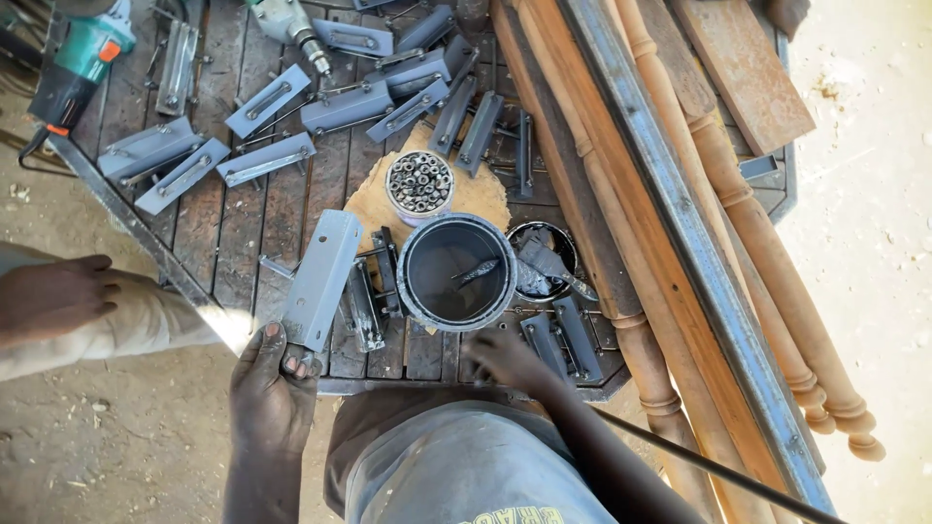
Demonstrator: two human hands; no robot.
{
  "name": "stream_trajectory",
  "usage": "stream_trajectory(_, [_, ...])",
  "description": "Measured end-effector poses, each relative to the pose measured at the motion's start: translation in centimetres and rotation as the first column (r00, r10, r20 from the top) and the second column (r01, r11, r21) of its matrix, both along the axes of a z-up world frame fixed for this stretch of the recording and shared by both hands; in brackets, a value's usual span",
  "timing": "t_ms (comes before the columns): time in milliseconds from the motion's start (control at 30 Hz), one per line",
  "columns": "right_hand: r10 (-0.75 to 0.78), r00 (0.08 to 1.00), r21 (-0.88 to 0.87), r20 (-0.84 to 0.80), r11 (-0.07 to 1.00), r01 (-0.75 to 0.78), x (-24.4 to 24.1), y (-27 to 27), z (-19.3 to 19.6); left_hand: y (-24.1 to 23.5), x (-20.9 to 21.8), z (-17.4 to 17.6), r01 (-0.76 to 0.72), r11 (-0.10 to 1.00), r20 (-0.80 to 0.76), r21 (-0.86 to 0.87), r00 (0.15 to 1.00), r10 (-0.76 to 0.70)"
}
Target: Painting small metal brackets with black paint using a handheld brush on a workshop table.
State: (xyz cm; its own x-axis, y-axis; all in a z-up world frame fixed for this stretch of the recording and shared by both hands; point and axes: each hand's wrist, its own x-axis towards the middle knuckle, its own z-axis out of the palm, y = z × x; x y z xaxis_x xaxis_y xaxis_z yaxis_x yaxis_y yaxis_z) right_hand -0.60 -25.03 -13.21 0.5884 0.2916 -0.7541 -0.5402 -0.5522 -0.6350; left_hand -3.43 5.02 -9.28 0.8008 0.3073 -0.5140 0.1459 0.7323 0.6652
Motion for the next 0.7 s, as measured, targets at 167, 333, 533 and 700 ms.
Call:
stream_trajectory(167, [0.374, 0.927, -0.118, 0.028, 0.922, -0.369, 0.6, 6.9, 3.2, 2.1, -2.3, -1.9, -0.073, 0.997, -0.024, -0.008, 0.997, 0.073])
stream_trajectory(333, [0.477, 0.877, -0.137, 0.062, 0.874, -0.466, 0.8, 11.3, 0.0, 4.6, -5.2, -3.3, -0.13, 0.991, 0.014, -0.03, 0.991, 0.13])
stream_trajectory(533, [0.523, 0.82, -0.268, 0.233, 0.845, -0.463, 3.1, 16.3, -1.9, 6.6, -6.9, -3.1, -0.222, 0.975, -0.056, -0.032, 0.974, 0.22])
stream_trajectory(700, [0.536, 0.655, -0.41, 0.533, 0.84, -0.354, 7.1, 20.7, -4.6, 8.0, -7.5, -3.2, -0.244, 0.97, -0.087, -0.022, 0.967, 0.241])
